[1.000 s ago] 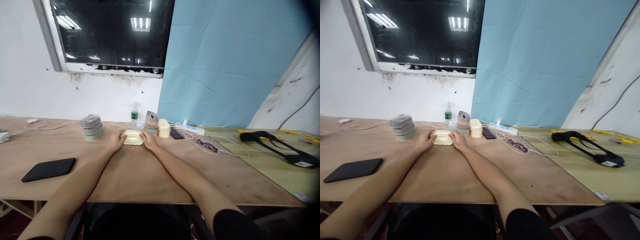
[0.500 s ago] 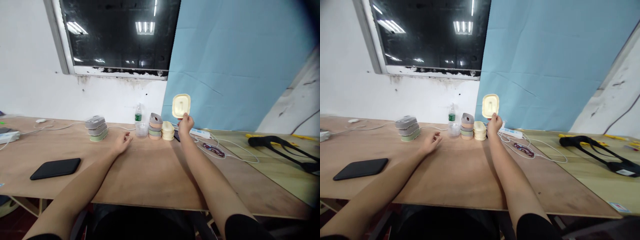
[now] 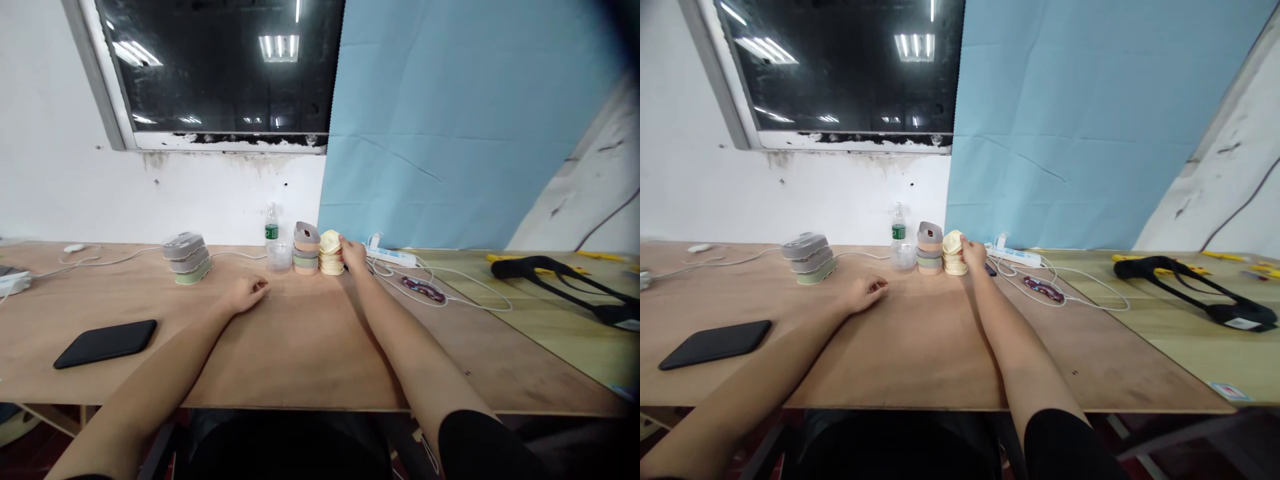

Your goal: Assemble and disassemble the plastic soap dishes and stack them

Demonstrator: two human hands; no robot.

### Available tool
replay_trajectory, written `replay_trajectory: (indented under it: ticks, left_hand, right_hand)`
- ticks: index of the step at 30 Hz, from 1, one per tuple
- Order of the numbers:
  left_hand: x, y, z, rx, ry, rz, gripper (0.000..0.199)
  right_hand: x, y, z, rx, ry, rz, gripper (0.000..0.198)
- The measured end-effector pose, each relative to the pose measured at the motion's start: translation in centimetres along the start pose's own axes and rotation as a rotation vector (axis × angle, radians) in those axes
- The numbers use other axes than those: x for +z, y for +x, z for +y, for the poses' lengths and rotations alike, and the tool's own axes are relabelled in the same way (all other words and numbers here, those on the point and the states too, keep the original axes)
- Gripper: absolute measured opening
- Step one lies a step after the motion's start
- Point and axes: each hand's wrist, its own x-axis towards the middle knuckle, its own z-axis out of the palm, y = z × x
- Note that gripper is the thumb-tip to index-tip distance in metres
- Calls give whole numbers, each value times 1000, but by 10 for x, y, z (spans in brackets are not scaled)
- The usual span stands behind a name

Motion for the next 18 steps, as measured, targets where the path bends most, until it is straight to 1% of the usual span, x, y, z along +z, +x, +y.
replay_trajectory:
  ticks: [3, 7, 11, 14, 16, 18]
  left_hand:
    - [-1, 0, 1, -6, 9, -15, 43]
    - [-2, 0, 2, -2, 3, -27, 44]
    - [-3, -1, 5, -16, 6, -40, 44]
    - [-9, -1, 6, -14, 36, -37, 46]
    - [-19, 3, 4, 13, 91, 26, 46]
    - [-37, 9, -3, 42, 180, 180, 44]
  right_hand:
    - [-4, -3, 2, -11, -109, 36, 60]
    - [-7, -6, 2, -120, -277, 100, 58]
    - [-10, -10, 3, -135, -295, 193, 57]
    - [-17, -14, 12, -118, -280, 283, 54]
    - [-24, -17, 21, -106, -294, 304, 50]
    - [-30, -19, 30, -96, -334, 320, 49]
